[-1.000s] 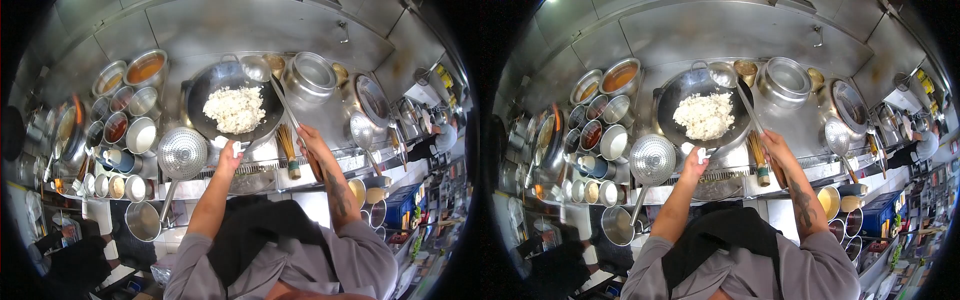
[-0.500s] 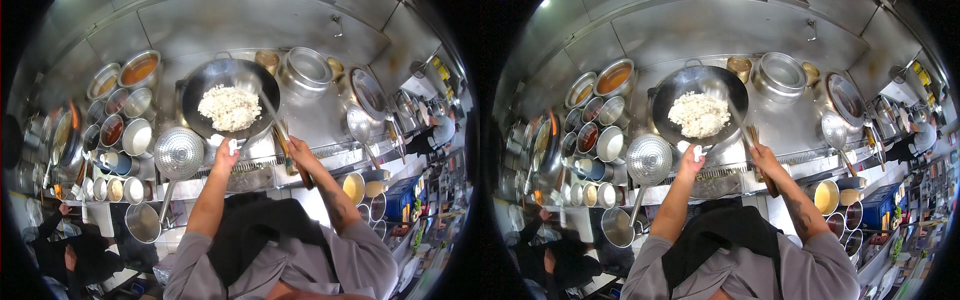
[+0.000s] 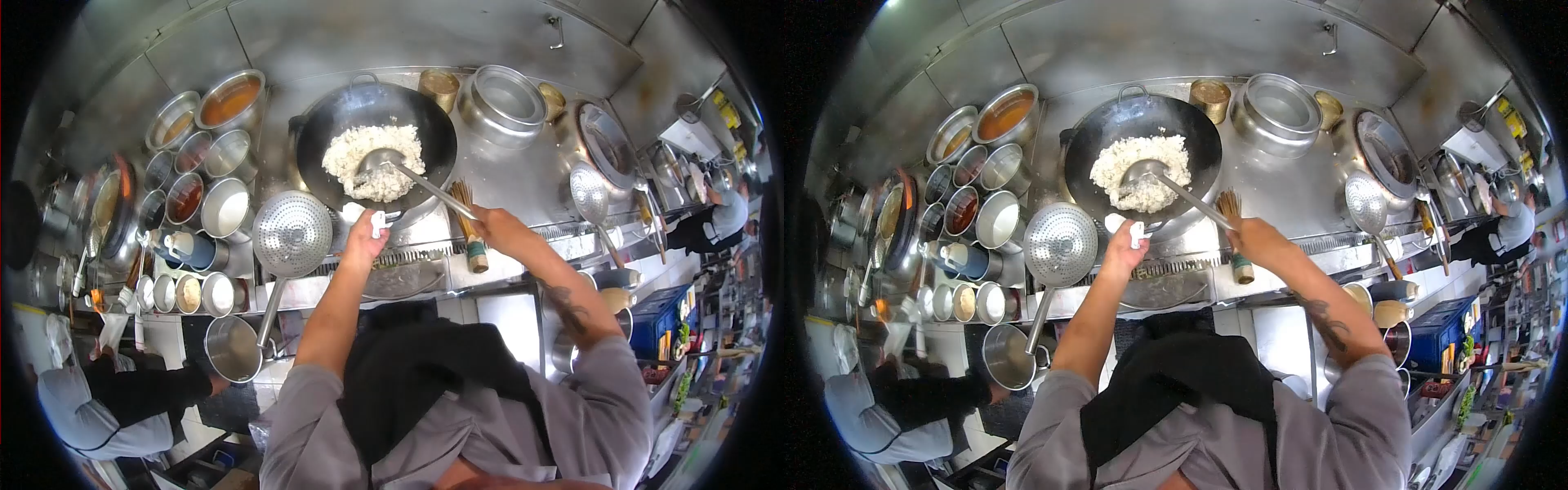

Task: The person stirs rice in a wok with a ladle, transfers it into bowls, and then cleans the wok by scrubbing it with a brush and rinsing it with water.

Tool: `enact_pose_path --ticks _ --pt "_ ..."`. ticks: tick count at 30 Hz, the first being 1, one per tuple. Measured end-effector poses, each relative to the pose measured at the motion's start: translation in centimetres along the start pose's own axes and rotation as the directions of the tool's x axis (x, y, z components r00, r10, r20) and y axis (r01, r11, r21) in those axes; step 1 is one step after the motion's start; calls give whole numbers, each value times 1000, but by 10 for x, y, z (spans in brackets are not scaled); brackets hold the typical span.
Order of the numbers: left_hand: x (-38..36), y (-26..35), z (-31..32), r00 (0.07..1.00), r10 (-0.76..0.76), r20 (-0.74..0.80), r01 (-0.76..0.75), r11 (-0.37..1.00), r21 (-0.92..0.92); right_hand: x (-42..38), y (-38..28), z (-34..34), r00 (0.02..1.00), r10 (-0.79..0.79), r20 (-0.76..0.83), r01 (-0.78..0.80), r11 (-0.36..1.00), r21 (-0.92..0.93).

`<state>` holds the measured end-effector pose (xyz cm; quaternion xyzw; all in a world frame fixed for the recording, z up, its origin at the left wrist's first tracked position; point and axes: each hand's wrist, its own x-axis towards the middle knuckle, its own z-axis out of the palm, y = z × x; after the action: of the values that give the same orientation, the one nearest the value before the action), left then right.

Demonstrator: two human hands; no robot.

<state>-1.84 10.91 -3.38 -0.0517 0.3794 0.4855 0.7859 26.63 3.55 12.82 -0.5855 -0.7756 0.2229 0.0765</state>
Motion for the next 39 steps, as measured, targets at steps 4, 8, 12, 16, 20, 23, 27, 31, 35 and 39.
enact_pose_path --ticks 4,8,12,16,20,23,27,31,35,39 --pt "-7 0 3 999 46 -6 -46 997 62 -36 -13 -28 1000 -11 9 10 995 97" --pt "-44 -24 15 998 51 -44 -49 998 41 -18 6 8 996 29 83 -34 998 58" --pt "-107 -31 44 994 17 -109 -16 1000 15 -43 -5 -35 992 -111 66 94 972 213" --pt "-83 -23 21 998 63 -1 -63 998 -10 -70 -50 -82 921 92 378 -257 874 413" --pt "-153 -24 45 993 -35 -113 37 999 13 -76 -31 -104 839 84 538 -390 782 486" --pt "-100 -21 14 995 79 64 -80 997 8 -36 -2 -59 916 42 399 -155 954 255" --pt "-117 -99 -69 999 -35 -23 36 998 57 -25 0 -16 994 -82 -70 81 997 -20" --pt "-96 -52 -29 999 47 -7 -47 998 45 -61 -29 -62 995 -18 -93 36 978 206" --pt "-6 14 -20 989 10 146 -16 999 40 -48 -33 -75 963 11 -270 46 979 201" --pt "5 3 -7 997 81 -15 -79 993 83 25 -18 10 901 136 -412 12 941 338"
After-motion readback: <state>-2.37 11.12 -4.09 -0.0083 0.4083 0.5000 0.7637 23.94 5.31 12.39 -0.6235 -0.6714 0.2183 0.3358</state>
